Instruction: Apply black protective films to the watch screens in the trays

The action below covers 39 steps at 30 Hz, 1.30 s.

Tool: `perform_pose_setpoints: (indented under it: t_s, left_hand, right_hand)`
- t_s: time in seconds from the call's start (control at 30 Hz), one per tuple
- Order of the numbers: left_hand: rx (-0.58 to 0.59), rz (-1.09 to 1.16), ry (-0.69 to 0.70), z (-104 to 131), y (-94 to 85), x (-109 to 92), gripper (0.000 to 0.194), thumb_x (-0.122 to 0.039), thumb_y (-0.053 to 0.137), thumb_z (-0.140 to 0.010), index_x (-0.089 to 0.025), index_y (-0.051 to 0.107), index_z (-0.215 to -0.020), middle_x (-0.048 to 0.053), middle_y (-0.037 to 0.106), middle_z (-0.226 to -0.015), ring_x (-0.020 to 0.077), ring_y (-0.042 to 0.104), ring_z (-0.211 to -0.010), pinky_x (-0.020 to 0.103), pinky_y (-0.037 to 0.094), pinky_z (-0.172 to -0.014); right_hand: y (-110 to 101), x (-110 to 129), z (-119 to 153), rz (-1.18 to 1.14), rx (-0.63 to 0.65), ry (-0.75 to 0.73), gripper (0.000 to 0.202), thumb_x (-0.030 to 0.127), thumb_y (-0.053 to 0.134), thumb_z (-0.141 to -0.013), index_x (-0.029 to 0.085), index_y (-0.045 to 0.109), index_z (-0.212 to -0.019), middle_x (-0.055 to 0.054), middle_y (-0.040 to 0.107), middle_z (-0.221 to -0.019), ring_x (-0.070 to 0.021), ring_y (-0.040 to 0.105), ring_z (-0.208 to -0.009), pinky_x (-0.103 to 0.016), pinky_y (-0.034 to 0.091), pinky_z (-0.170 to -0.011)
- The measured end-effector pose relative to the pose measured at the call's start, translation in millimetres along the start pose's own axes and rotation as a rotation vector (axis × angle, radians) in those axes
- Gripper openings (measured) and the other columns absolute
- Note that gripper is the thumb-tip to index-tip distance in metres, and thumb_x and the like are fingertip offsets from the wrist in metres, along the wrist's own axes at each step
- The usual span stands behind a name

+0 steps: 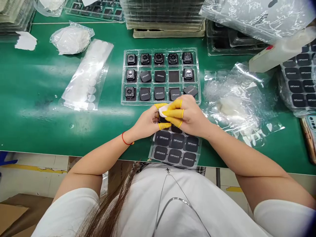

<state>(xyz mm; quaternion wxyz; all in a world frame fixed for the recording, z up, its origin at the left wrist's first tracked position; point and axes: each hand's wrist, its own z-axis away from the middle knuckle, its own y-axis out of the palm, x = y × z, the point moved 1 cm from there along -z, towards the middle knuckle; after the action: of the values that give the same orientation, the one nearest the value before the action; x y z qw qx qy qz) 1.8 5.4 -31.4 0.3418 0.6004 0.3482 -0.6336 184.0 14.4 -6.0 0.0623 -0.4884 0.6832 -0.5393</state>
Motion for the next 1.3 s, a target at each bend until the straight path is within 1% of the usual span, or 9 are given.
perform_pose_setpoints:
  t_s: [0.13, 0.3, 0.43, 0.53, 0.73, 0.93, 1.07, 1.17, 1.3]
  left_hand:
    - [0.021, -0.202, 0.034, 0, -3.2, -2, 0.051, -0.029, 0.078, -0.072, -0.019, 0.054, -0.117, 0.006, 0.067, -0.112, 0.0177, 0.065, -0.090, 0.029, 0.054, -0.077]
    - [0.023, 0.031, -0.098, 1, 0.7, 3, 0.064, -0.036, 0.081, -0.071, -0.018, 0.050, -0.125, 0.005, 0.066, -0.100, 0.0150, 0.065, -0.082, 0.026, 0.055, -0.071]
    - [0.018, 0.114, -0.121, 0, 1.6, -1, 0.060, -0.031, 0.082, -0.071, -0.020, 0.052, -0.122, 0.002, 0.064, -0.093, 0.0119, 0.064, -0.077, 0.025, 0.057, -0.070]
    - [-0.008, 0.129, -0.127, -2, -1.4, -7, 0.060, -0.030, 0.081, -0.071, -0.020, 0.052, -0.122, 0.001, 0.063, -0.088, 0.0125, 0.064, -0.075, 0.026, 0.057, -0.070]
    - [-0.006, -0.028, 0.003, -1, -4.6, -7, 0.055, -0.028, 0.078, -0.071, -0.020, 0.053, -0.119, 0.007, 0.064, -0.113, 0.0158, 0.064, -0.088, 0.026, 0.055, -0.071]
    - [-0.037, -0.098, -0.088, 0, -2.5, -3, 0.061, -0.028, 0.077, -0.070, -0.017, 0.052, -0.124, 0.004, 0.066, -0.099, 0.0116, 0.059, -0.073, 0.025, 0.051, -0.065]
    - [-0.099, -0.254, -0.051, -1, -3.4, -7, 0.047, -0.020, 0.073, -0.069, -0.017, 0.058, -0.113, 0.003, 0.067, -0.097, 0.0132, 0.059, -0.077, 0.024, 0.049, -0.067]
    - [-0.100, -0.309, -0.034, -2, -3.9, -8, 0.034, -0.020, 0.070, -0.070, -0.016, 0.060, -0.102, 0.001, 0.065, -0.088, 0.0114, 0.055, -0.070, 0.022, 0.046, -0.061]
    - [-0.073, -0.237, -0.045, -2, -3.5, -4, 0.047, -0.026, 0.071, -0.073, -0.016, 0.056, -0.117, 0.000, 0.061, -0.087, 0.0083, 0.049, -0.064, 0.022, 0.044, -0.058]
  right_hand:
    - [2, 11, 4, 0.068, 0.081, -0.049, 0.023, 0.031, 0.049, -0.096, 0.030, 0.071, -0.100, -0.004, 0.067, -0.092, -0.0207, 0.050, -0.089, -0.044, 0.034, -0.088]
    - [10, -4, -4, 0.087, -0.052, 0.137, 0.024, 0.034, 0.044, -0.097, 0.028, 0.067, -0.098, -0.006, 0.065, -0.096, -0.0227, 0.051, -0.090, -0.045, 0.035, -0.085]
    - [0, -16, -5, 0.004, -0.169, 0.274, 0.019, 0.034, 0.047, -0.095, 0.025, 0.063, -0.090, -0.006, 0.064, -0.087, -0.0234, 0.055, -0.086, -0.043, 0.041, -0.079]
    - [-10, -8, -1, -0.051, -0.207, 0.357, 0.019, 0.038, 0.049, -0.095, 0.027, 0.062, -0.088, -0.005, 0.063, -0.082, -0.0230, 0.056, -0.083, -0.041, 0.044, -0.076]
    - [5, 15, -1, 0.022, 0.008, 0.049, 0.018, 0.034, 0.050, -0.095, 0.028, 0.066, -0.091, -0.003, 0.067, -0.086, -0.0200, 0.054, -0.081, -0.040, 0.038, -0.077]
    - [9, 3, -7, 0.152, -0.056, 0.106, 0.023, 0.030, 0.045, -0.097, 0.025, 0.067, -0.090, -0.006, 0.063, -0.084, -0.0212, 0.049, -0.083, -0.040, 0.034, -0.077]
    - [9, 12, -2, 0.145, 0.038, 0.042, 0.023, 0.029, 0.047, -0.096, 0.026, 0.069, -0.090, -0.004, 0.062, -0.078, -0.0206, 0.047, -0.080, -0.041, 0.034, -0.081]
    - [14, 16, 0, 0.165, 0.026, 0.064, 0.024, 0.027, 0.046, -0.096, 0.027, 0.070, -0.091, -0.004, 0.060, -0.077, -0.0212, 0.046, -0.082, -0.043, 0.033, -0.085]
    - [18, 9, -3, 0.160, -0.050, 0.119, 0.025, 0.026, 0.043, -0.096, 0.027, 0.068, -0.093, -0.005, 0.060, -0.080, -0.0212, 0.047, -0.082, -0.043, 0.033, -0.085]
